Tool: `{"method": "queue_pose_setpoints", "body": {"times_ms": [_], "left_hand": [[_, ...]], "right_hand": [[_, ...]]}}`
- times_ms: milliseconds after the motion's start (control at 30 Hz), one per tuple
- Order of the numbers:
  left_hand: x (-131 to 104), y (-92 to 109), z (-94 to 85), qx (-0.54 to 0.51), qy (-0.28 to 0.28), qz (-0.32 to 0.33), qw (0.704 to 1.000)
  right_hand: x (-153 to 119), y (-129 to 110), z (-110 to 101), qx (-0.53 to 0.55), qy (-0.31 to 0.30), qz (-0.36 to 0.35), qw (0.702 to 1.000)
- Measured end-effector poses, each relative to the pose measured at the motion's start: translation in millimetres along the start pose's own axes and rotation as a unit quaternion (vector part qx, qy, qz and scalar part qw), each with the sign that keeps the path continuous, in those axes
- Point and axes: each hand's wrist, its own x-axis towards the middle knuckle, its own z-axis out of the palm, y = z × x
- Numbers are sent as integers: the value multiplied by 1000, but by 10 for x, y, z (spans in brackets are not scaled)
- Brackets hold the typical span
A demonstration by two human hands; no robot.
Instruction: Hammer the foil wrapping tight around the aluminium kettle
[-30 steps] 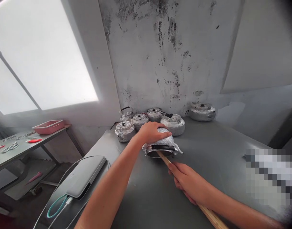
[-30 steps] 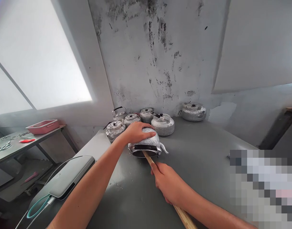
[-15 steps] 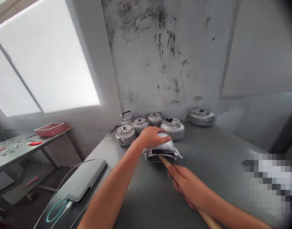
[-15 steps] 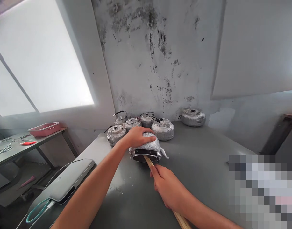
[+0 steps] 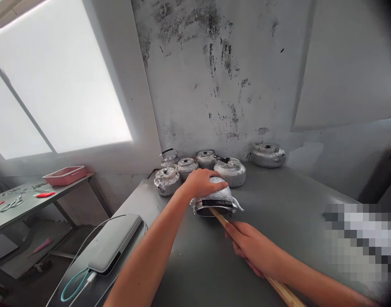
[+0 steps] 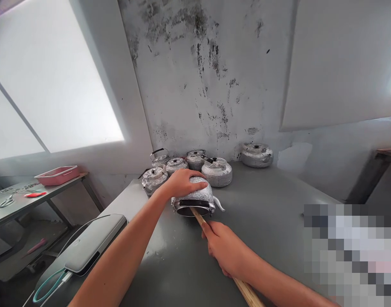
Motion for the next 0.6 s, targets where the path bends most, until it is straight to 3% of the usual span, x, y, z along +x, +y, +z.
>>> {"method": "queue_pose_setpoints", "body": {"times_ms": [333,500,600], "left_hand": [[16,-37,13,-10,2,1,1000],[22,-53,15,-14,-4,-4,1000],[27,-53,11,-12,-4,-6,1000]], "right_hand": [[2,-28,2,-2,0,9,1000],[11,-10,4,28,18,-24,999],[9,-42,-17,9,-3,1,1000]]}}
